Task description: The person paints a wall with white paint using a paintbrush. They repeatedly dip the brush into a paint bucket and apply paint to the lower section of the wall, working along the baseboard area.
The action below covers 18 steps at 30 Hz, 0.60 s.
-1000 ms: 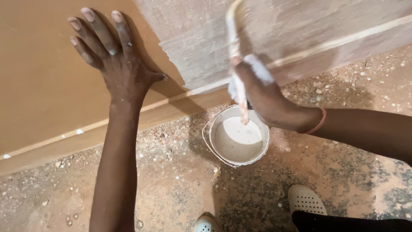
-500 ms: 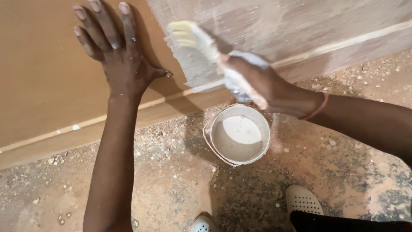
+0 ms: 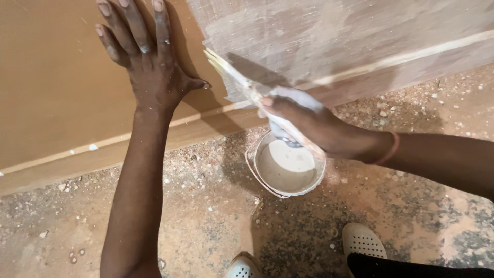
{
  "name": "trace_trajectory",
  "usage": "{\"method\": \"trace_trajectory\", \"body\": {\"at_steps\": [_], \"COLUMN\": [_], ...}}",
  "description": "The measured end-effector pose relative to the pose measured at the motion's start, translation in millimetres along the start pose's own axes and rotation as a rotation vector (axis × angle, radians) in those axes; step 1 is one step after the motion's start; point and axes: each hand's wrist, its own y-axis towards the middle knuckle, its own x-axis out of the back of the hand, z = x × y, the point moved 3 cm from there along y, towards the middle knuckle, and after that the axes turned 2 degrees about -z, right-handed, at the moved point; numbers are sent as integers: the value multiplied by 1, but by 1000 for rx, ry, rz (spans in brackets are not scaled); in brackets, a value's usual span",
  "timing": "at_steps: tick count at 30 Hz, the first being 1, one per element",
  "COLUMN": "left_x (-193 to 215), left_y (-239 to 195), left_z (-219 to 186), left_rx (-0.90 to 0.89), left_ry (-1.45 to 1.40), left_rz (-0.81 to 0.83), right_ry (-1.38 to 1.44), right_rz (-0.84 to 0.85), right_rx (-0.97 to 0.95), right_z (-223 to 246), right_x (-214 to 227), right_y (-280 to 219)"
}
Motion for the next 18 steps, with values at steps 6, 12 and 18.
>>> {"method": "trace_trajectory", "body": {"at_steps": [6, 12, 18], "left_x": [5, 8, 0], "left_y": [1, 3, 0], "left_z": [-2, -4, 0], "left_rx": [44, 49, 52], "left_ry": [-52, -85, -90], "left_rz": [42, 57, 77], "right_ry": [125, 113, -172], "right_rz": [-43, -114, -229], "right_rx": [36, 80, 104], "right_z": [1, -4, -4], "right_x": [9, 42, 76], "right_y": [40, 24, -9]}}
